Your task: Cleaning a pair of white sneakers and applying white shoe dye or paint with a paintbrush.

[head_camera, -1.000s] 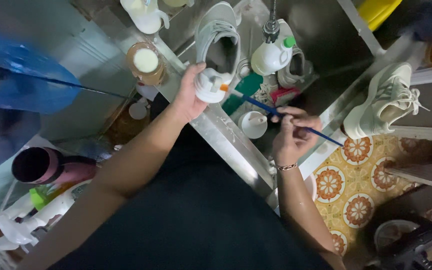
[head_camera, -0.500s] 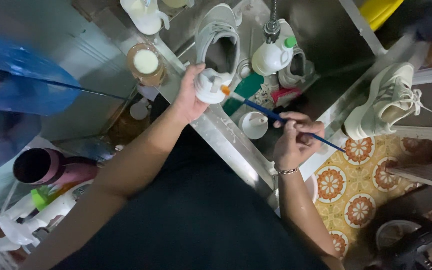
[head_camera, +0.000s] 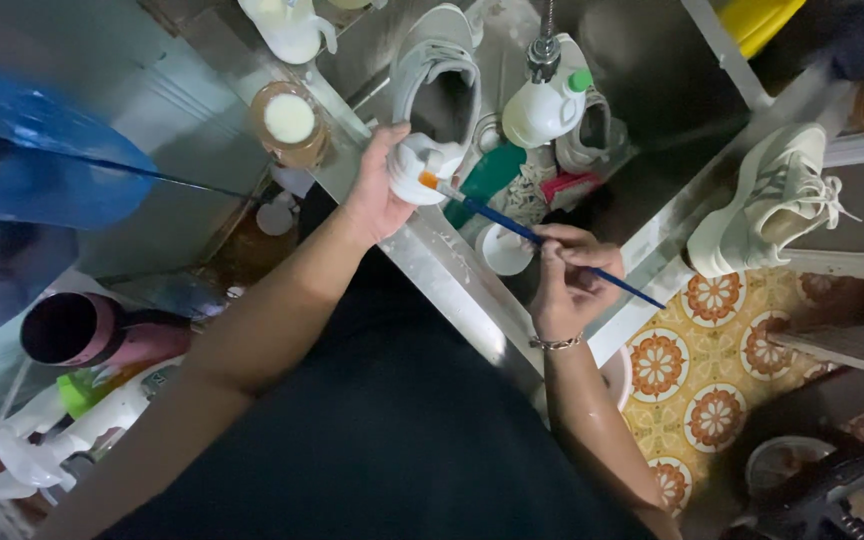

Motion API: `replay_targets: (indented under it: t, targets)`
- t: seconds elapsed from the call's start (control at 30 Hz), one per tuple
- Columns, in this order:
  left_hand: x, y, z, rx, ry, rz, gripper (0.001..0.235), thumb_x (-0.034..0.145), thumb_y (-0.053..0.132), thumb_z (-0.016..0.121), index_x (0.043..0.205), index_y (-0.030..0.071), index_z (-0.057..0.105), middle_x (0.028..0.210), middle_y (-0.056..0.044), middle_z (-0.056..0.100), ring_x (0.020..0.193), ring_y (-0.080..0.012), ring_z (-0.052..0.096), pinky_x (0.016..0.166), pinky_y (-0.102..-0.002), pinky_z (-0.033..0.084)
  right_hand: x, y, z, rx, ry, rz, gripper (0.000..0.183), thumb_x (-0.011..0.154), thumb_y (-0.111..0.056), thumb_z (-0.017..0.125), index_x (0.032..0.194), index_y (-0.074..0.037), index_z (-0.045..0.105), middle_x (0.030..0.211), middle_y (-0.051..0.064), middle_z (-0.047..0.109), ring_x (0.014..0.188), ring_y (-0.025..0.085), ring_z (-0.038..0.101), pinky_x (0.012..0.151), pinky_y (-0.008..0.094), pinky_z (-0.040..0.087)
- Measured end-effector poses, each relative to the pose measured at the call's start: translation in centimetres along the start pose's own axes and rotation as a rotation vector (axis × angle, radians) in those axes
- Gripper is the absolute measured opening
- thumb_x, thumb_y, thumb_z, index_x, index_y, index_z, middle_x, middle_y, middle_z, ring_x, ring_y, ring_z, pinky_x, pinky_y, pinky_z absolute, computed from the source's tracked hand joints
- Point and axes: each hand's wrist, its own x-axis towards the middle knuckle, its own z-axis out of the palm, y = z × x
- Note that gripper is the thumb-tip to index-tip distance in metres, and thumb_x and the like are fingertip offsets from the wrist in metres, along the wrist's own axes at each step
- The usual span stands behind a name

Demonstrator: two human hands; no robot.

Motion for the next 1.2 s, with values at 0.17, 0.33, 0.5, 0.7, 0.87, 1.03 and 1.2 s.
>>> replay_targets:
  t: [0.17,0.33,0.5,0.7,0.87,1.03,1.2]
  targets:
    - [0.2,0.0,-0.3,-0.016,0.048,0.012,0.048,0.094,0.044,0.062,0.116,0.002,0.064,0.114,-0.017,0.073,0.109,-0.0326,0.072,0.098,-0.05,0.059,0.9,-0.1,-0.5,-0.004,0.096,0.016,0.021,0.107,0.007,0.062,0.111,-0.007,0.047,0.109,0.024,0.066,0.096,0.027,0.068,0.077,0.035,0.06]
    - [0.2,-0.2,-0.4,-0.021,0.049,-0.006,0.049,0.091,0.044,0.062,0.117,0.002,0.064,0.112,-0.017,0.073,0.107,-0.0324,0.072,0.096,-0.054,0.059,1.9,-0.7,0.8,0.114,0.156,0.067,0.02,0.107,0.007,0.061,0.112,-0.007,0.047,0.11,0.024,0.067,0.089,0.024,0.066,0.075,0.032,0.058]
    - [0.6,-0.6,-1.9,-0.04,0.018,-0.005,0.051,0.094,0.044,0.063,0.118,-0.001,0.062,0.114,-0.019,0.071,0.107,-0.0342,0.071,0.098,-0.055,0.059,1.8,0.3,0.8,0.094,0.137,0.106,0.021,0.106,0.007,0.062,0.112,-0.007,0.047,0.11,0.025,0.068,0.084,0.023,0.066,0.077,0.033,0.058]
    - [-0.1,0.0,-0.2,-0.08,0.022,-0.018,0.053,0.091,0.044,0.06,0.122,0.0,0.061,0.117,-0.02,0.072,0.109,-0.0357,0.071,0.098,-0.055,0.058,1.3,1.1,-0.5,0.128,0.206,0.104,0.018,0.108,0.007,0.061,0.114,-0.006,0.049,0.111,0.023,0.067,0.09,0.024,0.066,0.076,0.032,0.057]
    - [0.1,-0.2,-1.2,-0.074,-0.012,-0.015,0.055,0.094,0.044,0.059,0.128,0.001,0.058,0.12,-0.021,0.069,0.111,-0.0373,0.07,0.098,-0.056,0.057,1.7,0.6,0.4,0.177,0.229,0.123,0.018,0.107,0.005,0.062,0.113,-0.007,0.05,0.108,0.023,0.068,0.09,0.024,0.065,0.076,0.033,0.056]
    - [0.2,0.3,-0.7,-0.075,-0.053,-0.025,0.062,0.095,0.046,0.053,0.134,-0.002,0.057,0.125,-0.023,0.069,0.112,-0.0387,0.07,0.096,-0.054,0.058,2.8,2.1,-0.8,0.189,0.27,0.126,0.019,0.105,0.005,0.063,0.111,-0.007,0.05,0.105,0.02,0.068,0.087,0.024,0.065,0.077,0.034,0.056]
    - [0.3,-0.1,-1.7,-0.084,-0.068,-0.028,0.061,0.097,0.045,0.05,0.135,-0.002,0.06,0.126,-0.021,0.07,0.111,-0.0371,0.071,0.094,-0.052,0.058,7.1,1.8,0.9,0.218,0.35,0.105,0.018,0.106,0.005,0.065,0.109,-0.006,0.05,0.1,0.017,0.066,0.089,0.025,0.068,0.074,0.034,0.057]
